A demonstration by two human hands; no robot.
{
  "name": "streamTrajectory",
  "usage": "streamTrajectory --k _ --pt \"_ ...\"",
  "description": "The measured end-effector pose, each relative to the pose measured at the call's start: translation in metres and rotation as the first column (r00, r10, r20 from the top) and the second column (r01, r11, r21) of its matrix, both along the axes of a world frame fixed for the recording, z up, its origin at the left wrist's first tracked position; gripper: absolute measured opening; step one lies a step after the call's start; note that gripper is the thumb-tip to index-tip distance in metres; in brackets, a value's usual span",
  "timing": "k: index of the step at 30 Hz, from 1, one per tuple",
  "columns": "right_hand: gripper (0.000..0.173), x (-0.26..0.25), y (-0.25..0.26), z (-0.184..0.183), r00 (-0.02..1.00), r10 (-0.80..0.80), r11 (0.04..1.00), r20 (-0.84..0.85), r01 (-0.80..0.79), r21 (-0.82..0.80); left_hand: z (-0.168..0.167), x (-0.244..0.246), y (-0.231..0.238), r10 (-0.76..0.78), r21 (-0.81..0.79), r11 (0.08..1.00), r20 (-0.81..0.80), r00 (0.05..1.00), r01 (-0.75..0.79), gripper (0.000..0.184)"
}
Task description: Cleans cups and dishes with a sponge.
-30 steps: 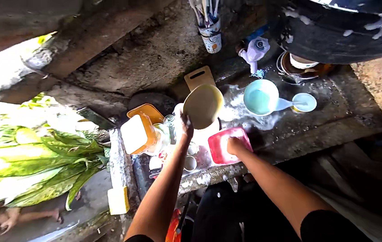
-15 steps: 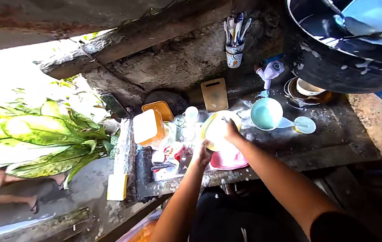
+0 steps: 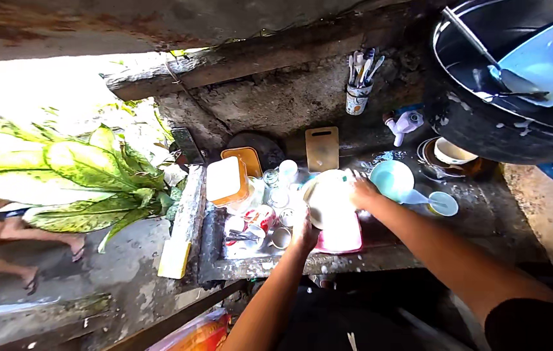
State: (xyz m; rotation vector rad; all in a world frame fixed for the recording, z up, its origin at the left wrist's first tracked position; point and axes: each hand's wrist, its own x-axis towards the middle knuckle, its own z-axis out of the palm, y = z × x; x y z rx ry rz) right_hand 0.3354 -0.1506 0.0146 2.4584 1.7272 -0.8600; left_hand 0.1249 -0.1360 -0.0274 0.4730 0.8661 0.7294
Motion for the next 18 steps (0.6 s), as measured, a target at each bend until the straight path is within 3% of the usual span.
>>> streamTrajectory --k 2,4,6,9,11,13,14,15,16,17,18 --pt "0.052 -0.018 0.008 0.007 0.993 -0.117 0.993 0.004 0.117 0.034 0.001 0.005 -0.003 -0.098 0.029 0.995 -0.026 0.995 0.099 0.047" --pt "0.046 -0.050 0.008 0.015 0.991 -0.078 0.996 -0.113 0.081 0.022 0.002 0.010 -0.001 -0.176 0.019 0.984 -0.084 0.981 0.179 0.050" --pt "0.046 -0.071 0.004 0.004 0.983 0.094 0.994 -0.158 -0.103 -0.046 -0.005 0.009 0.008 -0.150 -0.013 0.989 -0.122 0.981 0.150 0.049" --pt "0.049 -0.048 -0.001 -0.009 0.919 0.381 0.909 -0.099 -0.392 -0.142 -0.011 -0.005 0.021 0.007 -0.092 0.996 -0.095 0.995 -0.016 0.043" --pt "0.055 -0.018 -0.006 -0.003 0.948 0.316 0.946 -0.024 -0.317 -0.071 -0.016 -0.021 0.025 0.065 -0.077 0.995 -0.055 0.996 -0.069 0.037" --pt "0.053 0.002 -0.013 -0.003 0.996 0.084 0.964 0.000 -0.081 0.251 -0.021 -0.031 0.021 0.063 -0.043 0.997 -0.058 0.996 -0.065 0.031" --pt "0.046 0.002 -0.013 -0.002 0.996 -0.048 0.905 -0.082 0.078 0.419 -0.018 -0.034 0.018 0.043 -0.031 0.998 -0.082 0.996 -0.046 0.031" --pt "0.041 -0.006 -0.010 0.000 0.951 -0.188 0.820 -0.247 0.290 0.493 -0.014 -0.039 0.016 0.011 -0.025 1.000 -0.114 0.993 -0.014 0.031" --pt "0.040 -0.021 -0.002 0.000 0.811 -0.314 0.713 -0.494 0.545 0.441 -0.009 -0.043 0.015 -0.035 -0.036 0.999 -0.161 0.986 0.030 0.028" --pt "0.042 -0.038 0.005 0.002 0.544 -0.390 0.583 -0.743 0.771 0.258 -0.007 -0.045 0.015 -0.091 -0.058 0.995 -0.205 0.975 0.081 0.025" --pt "0.046 -0.051 0.006 0.002 0.285 -0.401 0.510 -0.871 0.859 0.046 -0.003 -0.044 0.015 -0.158 -0.066 0.987 -0.267 0.951 0.145 0.023"
